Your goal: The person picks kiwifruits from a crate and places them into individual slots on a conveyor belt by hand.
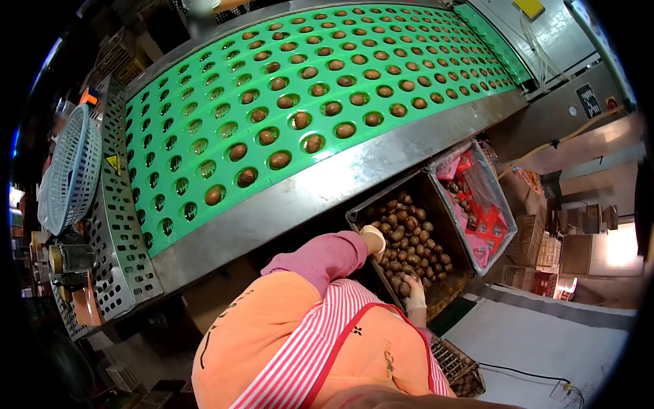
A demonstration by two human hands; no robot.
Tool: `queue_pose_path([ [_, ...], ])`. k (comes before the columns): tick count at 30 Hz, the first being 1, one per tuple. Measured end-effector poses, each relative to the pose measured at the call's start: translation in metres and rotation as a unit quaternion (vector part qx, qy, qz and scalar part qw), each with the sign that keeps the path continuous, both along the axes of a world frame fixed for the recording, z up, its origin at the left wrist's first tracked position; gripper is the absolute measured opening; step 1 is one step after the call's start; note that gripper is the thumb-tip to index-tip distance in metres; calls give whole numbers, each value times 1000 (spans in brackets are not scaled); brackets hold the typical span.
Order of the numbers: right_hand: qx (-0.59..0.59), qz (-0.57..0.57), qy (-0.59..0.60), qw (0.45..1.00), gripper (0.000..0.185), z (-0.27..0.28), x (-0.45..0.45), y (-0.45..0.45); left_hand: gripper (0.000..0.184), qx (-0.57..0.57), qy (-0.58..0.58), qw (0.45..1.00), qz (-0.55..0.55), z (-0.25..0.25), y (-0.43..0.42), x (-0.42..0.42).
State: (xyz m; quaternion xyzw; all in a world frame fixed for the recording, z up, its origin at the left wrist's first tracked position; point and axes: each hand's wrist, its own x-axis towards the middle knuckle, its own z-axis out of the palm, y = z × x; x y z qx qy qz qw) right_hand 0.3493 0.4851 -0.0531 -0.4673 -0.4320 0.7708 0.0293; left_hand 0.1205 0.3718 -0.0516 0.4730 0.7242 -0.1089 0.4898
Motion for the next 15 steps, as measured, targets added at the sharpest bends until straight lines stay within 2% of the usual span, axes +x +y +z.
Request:
queue_pose_path([
  [1, -42, -60, 21, 997, 43, 1, 8, -3, 68, 9, -18, 1000, -6, 19, -9, -3],
  [3, -106, -133, 32, 985, 45, 4, 14, 1, 77, 116, -106, 983, 93, 39, -21, -8],
  [4, -128, -164, 55, 977, 45, 8, 14, 0, 83, 133, -221, 957, 134, 29, -16, -14],
  [5, -150, -192, 78, 967, 45, 10, 12, -2, 74, 198, -286, 919, 186, 30, -17, -17],
  [6, -149, -210, 67, 964, 44, 38, -8, -15, 66, 232, -345, 881, 227, 23, -12, -20],
  [7, -133, -198, 66, 969, 41, 58, -28, -30, 59, 261, -402, 836, 268, 14, -11, -20],
  [9, -125, -156, 134, 971, 39, 57, -60, -32, 49, 285, -468, 749, 371, 64, -39, -26],
  [10, -130, -134, 140, 972, 39, 65, -82, -37, 49, 317, -509, 683, 417, 56, -41, -23],
  [11, -134, -110, 149, 973, 39, 72, -105, -42, 45, 277, -498, 665, 482, 51, -43, -31],
  [12, -155, -74, 165, 971, 39, 64, -124, -39, 44, 291, -503, 631, 514, 74, -63, -45],
  [13, -124, -47, 160, 978, 38, 91, -152, -64, 43, 304, -507, 593, 547, 98, -89, -57],
  [14, -26, -19, 158, 987, 35, 123, -182, -92, 43, 363, -469, 578, 561, 106, -105, -70],
  [15, 71, 6, 155, 985, 31, 143, -207, -116, 44, 412, -476, 521, 576, 89, -114, -83],
])
